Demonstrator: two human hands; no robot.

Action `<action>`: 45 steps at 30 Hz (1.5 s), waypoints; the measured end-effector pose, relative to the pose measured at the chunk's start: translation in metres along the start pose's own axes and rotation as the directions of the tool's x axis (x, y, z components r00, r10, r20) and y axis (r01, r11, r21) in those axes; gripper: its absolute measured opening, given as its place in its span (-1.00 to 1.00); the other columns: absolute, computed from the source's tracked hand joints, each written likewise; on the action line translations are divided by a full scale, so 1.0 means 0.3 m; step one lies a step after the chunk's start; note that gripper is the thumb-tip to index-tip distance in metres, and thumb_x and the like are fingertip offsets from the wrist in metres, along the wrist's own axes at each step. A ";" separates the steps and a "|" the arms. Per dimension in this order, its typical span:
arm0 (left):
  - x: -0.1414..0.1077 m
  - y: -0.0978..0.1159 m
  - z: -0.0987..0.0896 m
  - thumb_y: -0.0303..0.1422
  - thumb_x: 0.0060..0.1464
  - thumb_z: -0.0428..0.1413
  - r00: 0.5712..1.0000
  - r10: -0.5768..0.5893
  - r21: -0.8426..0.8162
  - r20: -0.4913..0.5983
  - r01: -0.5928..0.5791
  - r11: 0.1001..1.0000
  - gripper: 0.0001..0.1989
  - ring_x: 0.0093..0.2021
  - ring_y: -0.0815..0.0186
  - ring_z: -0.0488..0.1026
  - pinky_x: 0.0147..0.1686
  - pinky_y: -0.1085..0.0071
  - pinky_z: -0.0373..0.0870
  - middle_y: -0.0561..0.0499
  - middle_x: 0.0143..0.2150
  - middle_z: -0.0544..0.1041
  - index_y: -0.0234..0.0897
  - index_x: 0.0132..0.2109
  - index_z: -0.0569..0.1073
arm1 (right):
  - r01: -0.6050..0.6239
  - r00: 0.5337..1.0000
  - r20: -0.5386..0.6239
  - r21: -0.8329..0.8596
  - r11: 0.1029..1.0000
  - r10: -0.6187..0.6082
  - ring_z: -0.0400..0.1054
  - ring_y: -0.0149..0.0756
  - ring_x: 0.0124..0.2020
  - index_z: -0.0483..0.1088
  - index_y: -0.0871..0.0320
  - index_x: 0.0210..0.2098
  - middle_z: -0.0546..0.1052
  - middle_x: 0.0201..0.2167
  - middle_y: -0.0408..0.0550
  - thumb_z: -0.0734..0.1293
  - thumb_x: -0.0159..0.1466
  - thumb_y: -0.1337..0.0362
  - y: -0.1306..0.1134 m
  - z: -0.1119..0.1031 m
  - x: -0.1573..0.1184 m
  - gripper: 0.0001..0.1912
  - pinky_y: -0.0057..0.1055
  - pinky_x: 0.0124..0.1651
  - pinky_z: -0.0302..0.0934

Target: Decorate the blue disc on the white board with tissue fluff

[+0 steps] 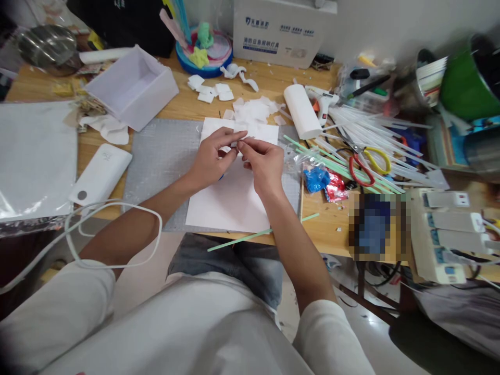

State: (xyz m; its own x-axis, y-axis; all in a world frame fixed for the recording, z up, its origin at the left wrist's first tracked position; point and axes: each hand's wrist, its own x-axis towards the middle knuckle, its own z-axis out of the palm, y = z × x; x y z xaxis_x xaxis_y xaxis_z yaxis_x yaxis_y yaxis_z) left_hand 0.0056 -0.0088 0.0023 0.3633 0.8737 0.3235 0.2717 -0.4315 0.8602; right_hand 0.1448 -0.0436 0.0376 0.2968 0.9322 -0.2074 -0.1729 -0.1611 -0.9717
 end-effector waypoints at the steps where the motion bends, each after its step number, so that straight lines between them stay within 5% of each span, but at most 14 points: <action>1: 0.000 -0.001 0.000 -0.49 0.27 0.10 1.000 -0.003 -0.010 0.004 0.003 1.000 -0.56 -0.04 0.33 0.50 -0.28 0.55 0.48 -0.07 0.06 0.56 -0.11 0.22 0.61 | -0.006 1.000 -0.003 0.007 1.000 0.006 0.26 -0.55 -0.51 0.61 0.10 -0.42 0.52 -0.51 -0.23 0.62 -0.02 0.18 -0.001 0.000 0.000 -0.78 -0.53 -0.51 0.16; 11: -0.002 0.009 0.000 -0.39 0.33 0.14 0.998 -0.054 -0.164 0.044 0.060 0.985 -0.66 -0.06 0.32 0.54 -0.24 0.50 0.53 -0.09 0.06 0.59 -0.15 0.17 0.63 | 0.005 1.000 0.010 0.026 1.000 -0.005 0.23 -0.56 -0.52 0.54 0.08 -0.43 0.44 -0.53 -0.27 0.60 0.05 0.14 0.017 -0.014 0.009 -0.77 -0.56 -0.50 0.16; 24: 0.017 0.027 -0.020 -0.31 0.36 0.17 0.991 -0.130 -0.099 -0.024 0.127 0.987 -0.82 -0.17 0.34 0.56 -0.23 0.46 0.48 -0.04 -0.16 0.64 -0.26 -0.16 0.65 | 0.094 0.994 0.063 -0.099 0.991 -0.088 0.25 -0.55 -0.53 0.46 0.09 -0.47 0.41 -0.54 -0.27 0.54 0.09 0.18 0.008 -0.022 -0.004 -0.79 -0.53 -0.48 0.17; 38: 0.039 0.027 -0.022 -0.29 0.32 0.21 0.949 -0.291 -0.239 -0.124 0.256 0.937 -0.81 -0.33 0.37 0.49 -0.42 0.50 0.45 0.03 -0.34 0.57 -0.21 -0.31 0.52 | -0.087 0.989 0.120 0.046 0.995 0.081 0.36 -0.48 -0.47 0.23 0.07 -0.49 0.47 -0.51 -0.23 0.39 0.05 0.22 -0.011 -0.025 -0.011 -0.78 -0.53 -0.44 0.23; 45: 0.050 0.003 -0.032 -0.18 0.38 0.16 0.898 -0.399 -0.298 -0.188 0.335 0.894 -0.78 -0.28 0.36 0.55 -0.39 0.52 0.49 0.02 -0.29 0.59 -0.18 -0.20 0.55 | 0.089 0.993 0.071 0.020 0.996 -0.090 0.36 -0.43 -0.43 0.24 0.04 -0.46 0.37 -0.50 -0.23 0.42 0.11 0.15 -0.005 -0.041 -0.005 -0.75 -0.48 -0.43 0.22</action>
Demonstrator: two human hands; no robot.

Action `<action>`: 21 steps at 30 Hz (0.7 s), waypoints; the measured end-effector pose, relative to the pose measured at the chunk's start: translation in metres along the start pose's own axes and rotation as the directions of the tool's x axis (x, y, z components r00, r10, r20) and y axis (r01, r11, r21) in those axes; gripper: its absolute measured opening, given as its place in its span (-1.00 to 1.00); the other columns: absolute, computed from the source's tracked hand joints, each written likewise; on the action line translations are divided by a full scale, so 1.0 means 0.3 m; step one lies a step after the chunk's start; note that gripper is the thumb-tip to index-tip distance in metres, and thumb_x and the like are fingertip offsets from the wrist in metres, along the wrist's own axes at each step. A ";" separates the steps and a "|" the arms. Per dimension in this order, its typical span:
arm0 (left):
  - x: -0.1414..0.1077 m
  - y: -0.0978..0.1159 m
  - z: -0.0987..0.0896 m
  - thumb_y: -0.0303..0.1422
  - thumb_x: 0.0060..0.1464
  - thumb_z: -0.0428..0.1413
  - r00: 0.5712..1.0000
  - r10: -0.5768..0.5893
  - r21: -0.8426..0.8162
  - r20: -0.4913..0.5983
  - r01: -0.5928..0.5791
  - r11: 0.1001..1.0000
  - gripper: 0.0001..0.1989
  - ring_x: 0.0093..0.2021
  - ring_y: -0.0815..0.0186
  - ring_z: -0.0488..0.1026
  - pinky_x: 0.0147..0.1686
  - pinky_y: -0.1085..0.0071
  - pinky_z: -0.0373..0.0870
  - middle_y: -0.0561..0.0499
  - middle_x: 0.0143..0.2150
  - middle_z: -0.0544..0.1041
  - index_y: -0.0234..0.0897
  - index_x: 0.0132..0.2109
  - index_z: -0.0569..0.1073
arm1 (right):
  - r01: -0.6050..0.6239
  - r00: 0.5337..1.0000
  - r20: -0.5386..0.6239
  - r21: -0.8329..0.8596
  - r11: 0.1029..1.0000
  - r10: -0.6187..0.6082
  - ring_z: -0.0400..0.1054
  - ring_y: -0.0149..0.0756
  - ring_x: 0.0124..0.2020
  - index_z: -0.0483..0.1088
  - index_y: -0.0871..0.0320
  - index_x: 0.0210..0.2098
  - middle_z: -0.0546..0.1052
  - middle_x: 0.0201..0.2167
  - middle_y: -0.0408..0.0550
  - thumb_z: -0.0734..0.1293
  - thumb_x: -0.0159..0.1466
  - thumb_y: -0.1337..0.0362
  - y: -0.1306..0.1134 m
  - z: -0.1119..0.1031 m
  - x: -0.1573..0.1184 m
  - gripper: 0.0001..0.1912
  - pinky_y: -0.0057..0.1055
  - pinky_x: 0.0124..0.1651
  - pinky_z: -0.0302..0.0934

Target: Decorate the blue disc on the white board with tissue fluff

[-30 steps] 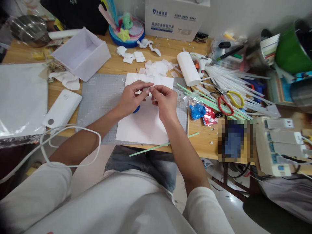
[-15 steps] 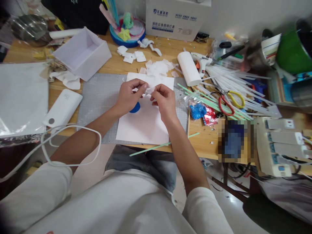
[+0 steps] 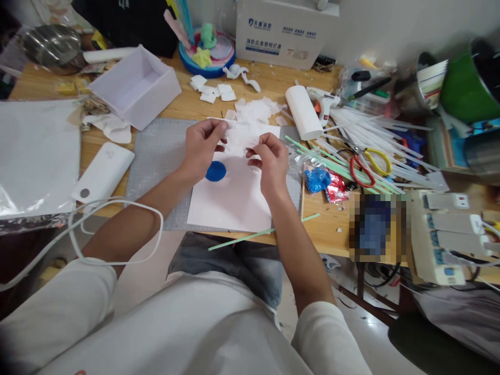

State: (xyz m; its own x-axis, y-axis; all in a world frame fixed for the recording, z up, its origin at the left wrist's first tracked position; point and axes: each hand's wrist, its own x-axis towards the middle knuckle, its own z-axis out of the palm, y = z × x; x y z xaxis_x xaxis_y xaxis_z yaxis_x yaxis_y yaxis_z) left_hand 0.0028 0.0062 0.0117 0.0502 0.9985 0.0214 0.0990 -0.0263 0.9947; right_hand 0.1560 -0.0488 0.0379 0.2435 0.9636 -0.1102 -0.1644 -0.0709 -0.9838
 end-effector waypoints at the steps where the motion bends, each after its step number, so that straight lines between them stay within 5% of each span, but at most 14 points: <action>1: 0.002 -0.005 -0.001 -0.17 0.38 0.16 1.000 0.001 -0.004 -0.003 -0.001 1.000 -0.78 -0.27 0.36 0.55 -0.38 0.50 0.50 0.01 -0.28 0.59 -0.18 -0.20 0.55 | 0.057 0.998 0.011 -0.020 0.998 -0.057 0.35 -0.42 -0.42 0.26 0.04 -0.47 0.35 -0.50 -0.22 0.43 0.10 0.16 0.002 -0.005 0.002 -0.76 -0.46 -0.42 0.23; 5: 0.010 -0.026 -0.002 -0.09 0.40 0.13 0.999 0.038 0.010 0.014 -0.039 0.999 -0.72 -0.24 0.32 0.56 -0.36 0.46 0.53 -0.01 -0.29 0.59 -0.17 -0.16 0.56 | 0.242 0.959 0.171 -0.074 0.968 -0.226 0.29 -0.39 -0.44 0.39 0.03 -0.46 0.40 -0.45 -0.17 0.42 0.13 0.22 0.009 -0.024 0.003 -0.88 -0.36 -0.37 0.26; 10: 0.019 -0.036 -0.005 -0.06 0.42 0.10 0.999 0.051 0.025 0.015 -0.052 0.998 -0.69 -0.20 0.31 0.58 -0.30 0.44 0.56 -0.02 -0.25 0.61 -0.18 -0.14 0.56 | 0.233 0.901 0.365 0.044 0.971 -0.233 0.32 -0.38 -0.45 0.42 0.05 -0.38 0.47 -0.38 -0.14 0.42 0.13 0.14 0.011 -0.031 -0.005 -0.85 -0.31 -0.38 0.26; 16: -0.004 -0.001 0.004 -0.13 0.38 0.19 0.989 -0.001 -0.045 0.145 0.008 0.999 -0.74 -0.21 0.35 0.58 -0.30 0.49 0.58 0.00 -0.26 0.61 -0.23 -0.17 0.57 | 0.323 0.941 0.184 -0.245 0.914 -0.283 0.27 -0.39 -0.36 0.31 0.04 -0.44 0.40 -0.29 -0.13 0.37 0.12 0.23 0.023 -0.019 0.004 -0.89 -0.39 -0.40 0.18; 21: -0.031 0.019 0.006 -0.04 0.39 0.15 0.976 -0.002 -0.154 0.219 0.037 0.987 -0.62 -0.20 0.34 0.61 -0.34 0.51 0.60 -0.03 -0.22 0.63 -0.27 -0.22 0.54 | 0.303 0.952 0.087 -0.372 0.877 -0.293 0.25 -0.39 -0.36 0.29 0.03 -0.43 0.34 -0.41 -0.19 0.34 0.13 0.32 0.034 -0.019 0.010 -0.89 -0.41 -0.39 0.15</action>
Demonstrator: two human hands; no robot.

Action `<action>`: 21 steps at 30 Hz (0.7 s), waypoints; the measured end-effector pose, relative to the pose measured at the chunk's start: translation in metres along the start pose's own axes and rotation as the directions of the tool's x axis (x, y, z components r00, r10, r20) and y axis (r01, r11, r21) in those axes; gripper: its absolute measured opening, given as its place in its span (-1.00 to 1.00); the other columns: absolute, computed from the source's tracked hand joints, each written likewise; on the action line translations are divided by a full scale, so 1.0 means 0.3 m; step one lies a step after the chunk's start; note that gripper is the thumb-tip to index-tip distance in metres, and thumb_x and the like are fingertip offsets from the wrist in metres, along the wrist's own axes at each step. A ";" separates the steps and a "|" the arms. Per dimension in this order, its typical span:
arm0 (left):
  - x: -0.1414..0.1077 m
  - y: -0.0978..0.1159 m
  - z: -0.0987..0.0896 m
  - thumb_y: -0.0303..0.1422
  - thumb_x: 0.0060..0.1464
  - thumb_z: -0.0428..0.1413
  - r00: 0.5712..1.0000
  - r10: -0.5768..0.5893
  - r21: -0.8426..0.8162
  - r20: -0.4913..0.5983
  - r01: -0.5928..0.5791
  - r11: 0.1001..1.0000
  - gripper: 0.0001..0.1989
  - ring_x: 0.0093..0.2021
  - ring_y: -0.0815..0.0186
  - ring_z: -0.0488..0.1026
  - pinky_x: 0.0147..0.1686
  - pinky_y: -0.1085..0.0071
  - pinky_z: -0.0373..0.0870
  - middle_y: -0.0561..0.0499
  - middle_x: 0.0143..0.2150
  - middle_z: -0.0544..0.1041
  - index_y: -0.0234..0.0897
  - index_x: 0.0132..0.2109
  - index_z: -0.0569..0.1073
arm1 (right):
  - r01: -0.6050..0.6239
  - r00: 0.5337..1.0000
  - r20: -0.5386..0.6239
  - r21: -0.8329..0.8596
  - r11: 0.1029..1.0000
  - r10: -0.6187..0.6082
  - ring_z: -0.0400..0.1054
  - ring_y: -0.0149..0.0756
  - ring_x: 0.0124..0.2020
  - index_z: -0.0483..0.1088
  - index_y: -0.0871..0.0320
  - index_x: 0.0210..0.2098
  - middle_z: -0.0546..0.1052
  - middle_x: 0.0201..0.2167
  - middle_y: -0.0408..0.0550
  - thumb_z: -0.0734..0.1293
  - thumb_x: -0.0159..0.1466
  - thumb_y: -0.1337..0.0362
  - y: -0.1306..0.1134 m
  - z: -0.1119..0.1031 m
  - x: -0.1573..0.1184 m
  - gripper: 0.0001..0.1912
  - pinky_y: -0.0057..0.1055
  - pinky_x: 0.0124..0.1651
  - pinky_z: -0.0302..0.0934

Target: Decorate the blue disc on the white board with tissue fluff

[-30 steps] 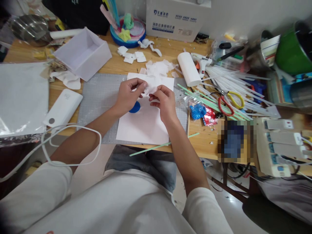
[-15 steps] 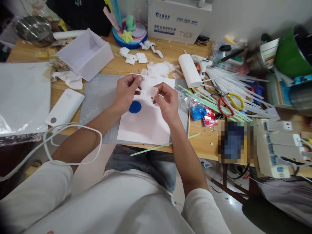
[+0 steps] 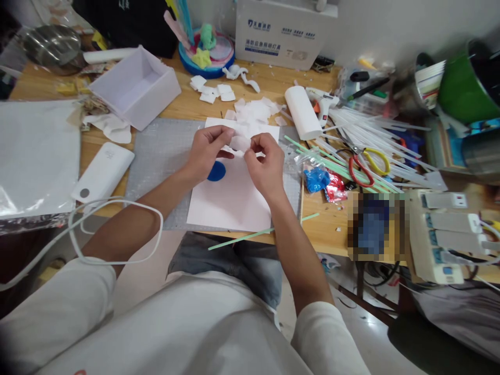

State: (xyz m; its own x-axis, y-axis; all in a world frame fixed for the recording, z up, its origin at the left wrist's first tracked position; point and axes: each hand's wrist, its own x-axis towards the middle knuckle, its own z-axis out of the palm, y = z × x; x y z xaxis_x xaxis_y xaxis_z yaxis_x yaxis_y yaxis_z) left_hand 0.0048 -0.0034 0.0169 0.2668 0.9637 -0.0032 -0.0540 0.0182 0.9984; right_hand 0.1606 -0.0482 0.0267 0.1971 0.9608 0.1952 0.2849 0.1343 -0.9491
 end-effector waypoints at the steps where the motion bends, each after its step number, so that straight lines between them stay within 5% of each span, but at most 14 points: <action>1: -0.002 0.001 0.000 0.00 0.39 0.14 1.000 0.007 -0.027 0.013 -0.006 1.000 -0.59 -0.20 0.33 0.62 -0.35 0.50 0.60 -0.04 -0.21 0.63 -0.28 -0.21 0.55 | -0.011 1.000 -0.005 -0.011 1.000 0.011 0.25 -0.40 -0.38 0.29 0.03 -0.43 0.34 -0.44 -0.20 0.34 0.14 0.32 0.000 0.001 -0.001 -0.89 -0.42 -0.39 0.15; 8: 0.003 -0.007 -0.001 0.02 0.23 0.31 0.999 0.031 0.050 0.036 -0.033 0.998 -0.59 -0.25 0.34 0.62 -0.36 0.50 0.61 -0.02 -0.30 0.62 -0.26 -0.23 0.54 | -0.038 0.999 -0.023 -0.016 0.999 0.038 0.28 -0.41 -0.41 0.29 0.03 -0.41 0.36 -0.45 -0.22 0.38 0.19 0.26 -0.006 0.006 -0.006 -0.85 -0.41 -0.40 0.18; 14: 0.004 -0.013 -0.001 -0.09 0.26 0.30 0.999 0.040 0.084 0.031 -0.042 0.996 -0.68 -0.29 0.36 0.59 -0.40 0.51 0.57 -0.01 -0.33 0.62 -0.25 -0.27 0.55 | -0.064 0.997 0.038 0.097 0.993 0.060 0.36 -0.39 -0.37 0.48 -0.01 -0.10 0.46 -0.29 -0.17 0.50 0.23 0.04 -0.011 -0.003 0.003 -0.69 -0.36 -0.37 0.24; 21: 0.000 -0.004 0.002 -0.05 0.24 0.31 0.997 0.059 0.127 0.047 -0.065 0.990 -0.63 -0.31 0.35 0.57 -0.42 0.51 0.55 -0.01 -0.35 0.58 -0.27 -0.31 0.53 | -0.074 0.997 -0.012 0.107 0.991 0.075 0.36 -0.37 -0.38 0.49 0.02 -0.34 0.52 -0.39 -0.16 0.48 0.22 0.08 -0.001 0.015 0.001 -0.82 -0.34 -0.30 0.33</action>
State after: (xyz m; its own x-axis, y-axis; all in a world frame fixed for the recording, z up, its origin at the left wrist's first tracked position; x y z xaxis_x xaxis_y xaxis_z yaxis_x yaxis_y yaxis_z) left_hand 0.0053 -0.0035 0.0159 0.3078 0.9496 0.0586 0.0519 -0.0782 0.9956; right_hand 0.1564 -0.0468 0.0259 0.2288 0.9653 0.1258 0.1674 0.0883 -0.9819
